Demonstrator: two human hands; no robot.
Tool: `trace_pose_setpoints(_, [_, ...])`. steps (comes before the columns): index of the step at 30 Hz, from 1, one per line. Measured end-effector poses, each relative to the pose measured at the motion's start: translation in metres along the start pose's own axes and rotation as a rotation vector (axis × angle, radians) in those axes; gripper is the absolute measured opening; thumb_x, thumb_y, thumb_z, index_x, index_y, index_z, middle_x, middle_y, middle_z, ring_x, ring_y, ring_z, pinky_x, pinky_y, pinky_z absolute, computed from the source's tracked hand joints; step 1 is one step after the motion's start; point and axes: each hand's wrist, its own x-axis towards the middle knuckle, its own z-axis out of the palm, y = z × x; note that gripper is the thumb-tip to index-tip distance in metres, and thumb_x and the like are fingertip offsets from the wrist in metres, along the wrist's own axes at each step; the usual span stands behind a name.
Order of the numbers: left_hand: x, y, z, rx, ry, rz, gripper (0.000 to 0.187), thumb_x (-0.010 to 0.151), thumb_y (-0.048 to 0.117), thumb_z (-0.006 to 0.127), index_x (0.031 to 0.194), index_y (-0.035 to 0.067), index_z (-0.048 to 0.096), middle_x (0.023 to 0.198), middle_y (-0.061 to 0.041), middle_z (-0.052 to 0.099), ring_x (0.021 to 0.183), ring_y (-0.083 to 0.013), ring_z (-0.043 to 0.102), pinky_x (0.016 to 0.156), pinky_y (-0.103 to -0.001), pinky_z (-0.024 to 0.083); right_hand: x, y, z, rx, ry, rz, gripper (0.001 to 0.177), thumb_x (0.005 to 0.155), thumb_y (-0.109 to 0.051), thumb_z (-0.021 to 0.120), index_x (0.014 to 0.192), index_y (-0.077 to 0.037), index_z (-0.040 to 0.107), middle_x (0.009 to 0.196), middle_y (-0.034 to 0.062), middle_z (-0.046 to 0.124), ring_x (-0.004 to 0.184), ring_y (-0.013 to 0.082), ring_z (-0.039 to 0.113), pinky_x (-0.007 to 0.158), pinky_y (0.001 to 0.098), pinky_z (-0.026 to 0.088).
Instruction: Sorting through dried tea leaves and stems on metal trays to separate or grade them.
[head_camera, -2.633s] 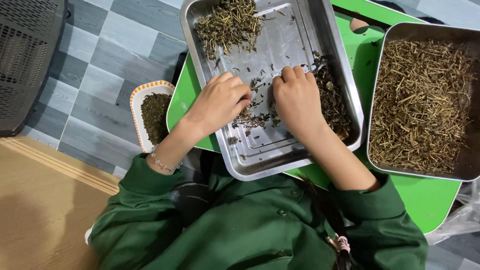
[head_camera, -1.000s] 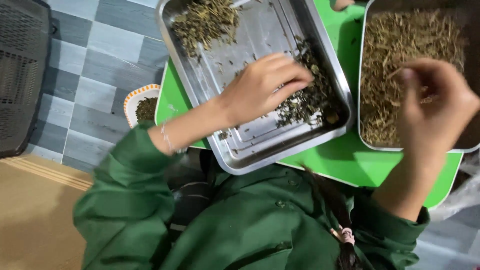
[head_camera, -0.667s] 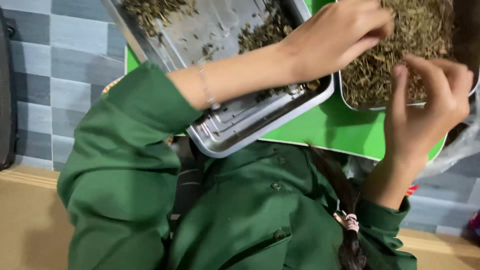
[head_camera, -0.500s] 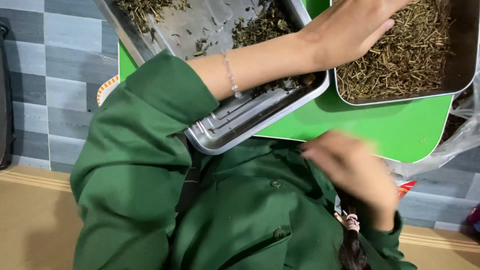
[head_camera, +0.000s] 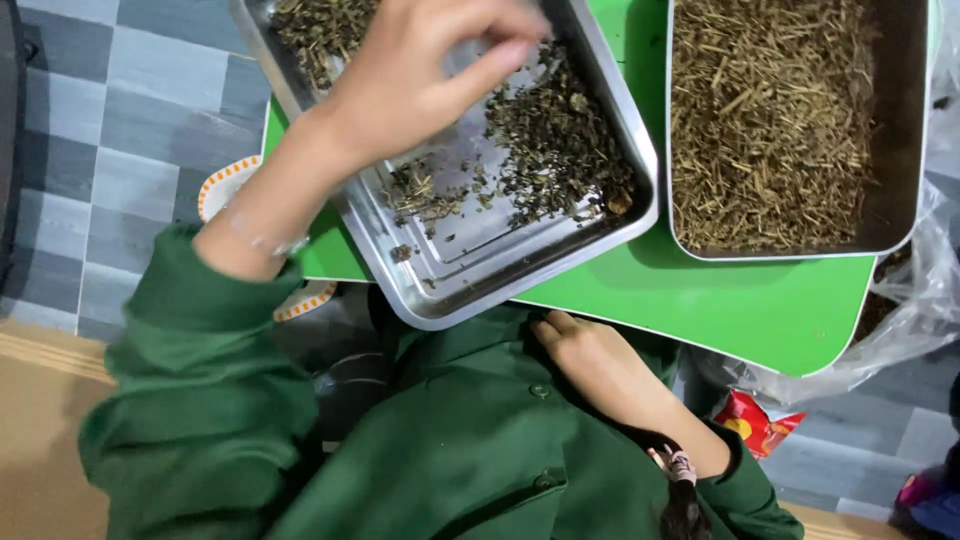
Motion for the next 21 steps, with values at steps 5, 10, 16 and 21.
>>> trace_pose_setpoints(5, [-0.073, 0.013, -0.011, 0.092, -0.162, -0.241, 0.008, 0.103, 0.008, 0.073, 0.107, 0.002, 0.075, 0.091, -0.014, 0.073, 0.087, -0.0289, 0.072, 0.084, -0.042, 0.055, 0.005, -0.004, -0.051, 0.148, -0.013, -0.049, 0.013, 0.092, -0.005, 0.052, 0.100, -0.009, 0.062, 0.084, 0.0029, 0.059, 0.069, 0.0263, 0.072, 0.056, 0.0332, 0.056])
trace_pose_setpoints(10, [-0.108, 0.019, 0.001, 0.523, -0.389, -0.385, 0.011, 0.099, 0.029, 0.075, 0.099, 0.018, 0.075, 0.083, 0.001, 0.073, 0.082, -0.0171, 0.070, 0.082, -0.035, 0.054, 0.014, 0.027, -0.068, 0.021, 0.477, -0.097, 0.025, 0.094, -0.004, 0.057, 0.112, -0.008, 0.075, 0.096, 0.0132, 0.069, 0.081, 0.0332, 0.071, 0.068, 0.0407, 0.056])
trace_pose_setpoints(16, [-0.131, -0.006, 0.028, 0.682, -0.289, -0.389, 0.014, 0.093, 0.036, 0.077, 0.091, 0.024, 0.072, 0.080, 0.005, 0.065, 0.081, -0.0156, 0.063, 0.080, -0.036, 0.042, 0.096, 0.047, -0.095, -0.242, 0.543, -0.190, 0.012, 0.093, -0.014, 0.070, 0.102, -0.020, 0.075, 0.092, 0.0031, 0.068, 0.083, 0.0230, 0.067, 0.069, 0.0360, 0.044])
trace_pose_setpoints(21, [-0.125, -0.002, 0.033, 0.675, -0.313, -0.468, 0.011, 0.091, 0.033, 0.078, 0.089, 0.023, 0.075, 0.079, 0.006, 0.066, 0.080, -0.0149, 0.061, 0.079, -0.035, 0.043, 0.174, 0.037, -0.066, -0.305, 0.564, -0.205, 0.012, 0.085, -0.011, 0.073, 0.089, -0.022, 0.076, 0.081, -0.0001, 0.065, 0.075, 0.0193, 0.061, 0.069, 0.0356, 0.039])
